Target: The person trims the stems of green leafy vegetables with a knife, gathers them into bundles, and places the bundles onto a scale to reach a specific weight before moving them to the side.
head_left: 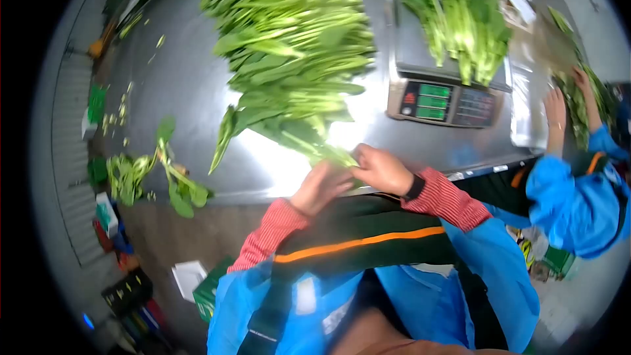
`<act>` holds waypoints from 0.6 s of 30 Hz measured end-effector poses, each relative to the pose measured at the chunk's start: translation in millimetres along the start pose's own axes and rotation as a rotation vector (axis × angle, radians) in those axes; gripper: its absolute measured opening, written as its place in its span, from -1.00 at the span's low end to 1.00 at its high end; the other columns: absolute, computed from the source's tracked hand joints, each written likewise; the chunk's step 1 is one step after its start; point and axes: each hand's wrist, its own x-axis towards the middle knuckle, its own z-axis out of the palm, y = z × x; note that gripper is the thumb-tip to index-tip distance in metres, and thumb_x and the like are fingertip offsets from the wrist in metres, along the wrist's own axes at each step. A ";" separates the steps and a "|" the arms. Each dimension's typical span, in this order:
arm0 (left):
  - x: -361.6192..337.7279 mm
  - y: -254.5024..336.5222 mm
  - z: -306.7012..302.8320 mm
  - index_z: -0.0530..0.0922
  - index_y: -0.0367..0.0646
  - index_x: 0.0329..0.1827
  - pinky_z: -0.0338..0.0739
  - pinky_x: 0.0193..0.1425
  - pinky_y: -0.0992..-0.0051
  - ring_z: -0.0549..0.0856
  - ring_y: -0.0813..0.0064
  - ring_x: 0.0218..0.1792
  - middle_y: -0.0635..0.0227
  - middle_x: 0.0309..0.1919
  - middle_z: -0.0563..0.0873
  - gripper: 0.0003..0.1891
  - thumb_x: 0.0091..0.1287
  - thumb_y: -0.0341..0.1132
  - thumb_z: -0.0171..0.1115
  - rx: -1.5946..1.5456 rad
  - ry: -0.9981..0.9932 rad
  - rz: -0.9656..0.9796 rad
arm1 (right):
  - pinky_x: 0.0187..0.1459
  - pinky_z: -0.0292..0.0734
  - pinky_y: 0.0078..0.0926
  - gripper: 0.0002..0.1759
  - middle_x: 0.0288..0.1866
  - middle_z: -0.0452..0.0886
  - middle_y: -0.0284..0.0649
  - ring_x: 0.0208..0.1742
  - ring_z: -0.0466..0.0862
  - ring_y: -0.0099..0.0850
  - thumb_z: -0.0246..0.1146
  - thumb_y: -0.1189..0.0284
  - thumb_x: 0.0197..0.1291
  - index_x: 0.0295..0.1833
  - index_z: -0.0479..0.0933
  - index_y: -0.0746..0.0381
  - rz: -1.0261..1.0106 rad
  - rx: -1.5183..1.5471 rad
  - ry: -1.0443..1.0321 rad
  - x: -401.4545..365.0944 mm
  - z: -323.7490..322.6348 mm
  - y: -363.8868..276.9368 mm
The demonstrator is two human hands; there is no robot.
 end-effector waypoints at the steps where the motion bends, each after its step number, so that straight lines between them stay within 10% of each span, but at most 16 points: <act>1: 1.8 1.8 2.8 0.44 -0.07 0.25 0.51 0.18 0.30 0.62 0.39 0.06 0.28 0.10 0.59 -0.62 0.47 -0.12 0.13 -0.098 -0.051 -0.038 | -0.42 0.45 -0.21 -0.69 -0.51 0.55 -0.06 -0.49 0.58 -0.13 0.33 0.27 0.15 -0.23 0.45 0.29 0.013 -0.001 -0.019 -3.9 -2.7 -21.1; 7: -47.0 13.9 12.0 0.39 0.01 0.24 0.59 0.02 0.40 0.64 0.44 -0.03 0.38 -0.09 0.58 -0.66 0.44 -0.22 0.15 -0.179 0.151 -0.110 | -0.35 0.52 -0.23 -0.56 -0.38 0.59 -0.08 -0.36 0.64 -0.12 0.37 0.27 0.12 0.01 0.46 0.30 -0.418 -0.346 -0.171 22.8 -24.0 -37.0; 10: -86.7 26.0 -15.0 0.38 -0.03 0.24 0.61 -0.15 0.43 0.63 0.45 -0.18 0.42 -0.22 0.54 -0.64 0.43 -0.24 0.16 -0.028 0.108 -0.141 | -0.25 0.56 -0.25 -0.53 -0.32 0.54 -0.12 -0.32 0.61 -0.16 0.35 0.28 0.07 0.05 0.50 0.28 -0.337 -0.700 0.307 85.0 -16.1 -20.2; 18: -142.6 71.8 -7.1 0.38 -0.05 0.13 0.38 -0.50 0.55 0.48 0.54 -0.51 0.38 -0.40 0.49 -0.71 0.40 -0.32 0.17 0.036 0.143 0.435 | -0.23 0.57 -0.29 -0.60 -0.28 0.54 -0.13 -0.18 0.61 -0.17 0.33 0.36 0.09 0.03 0.49 0.27 -0.357 -0.788 0.205 93.1 -38.8 -50.5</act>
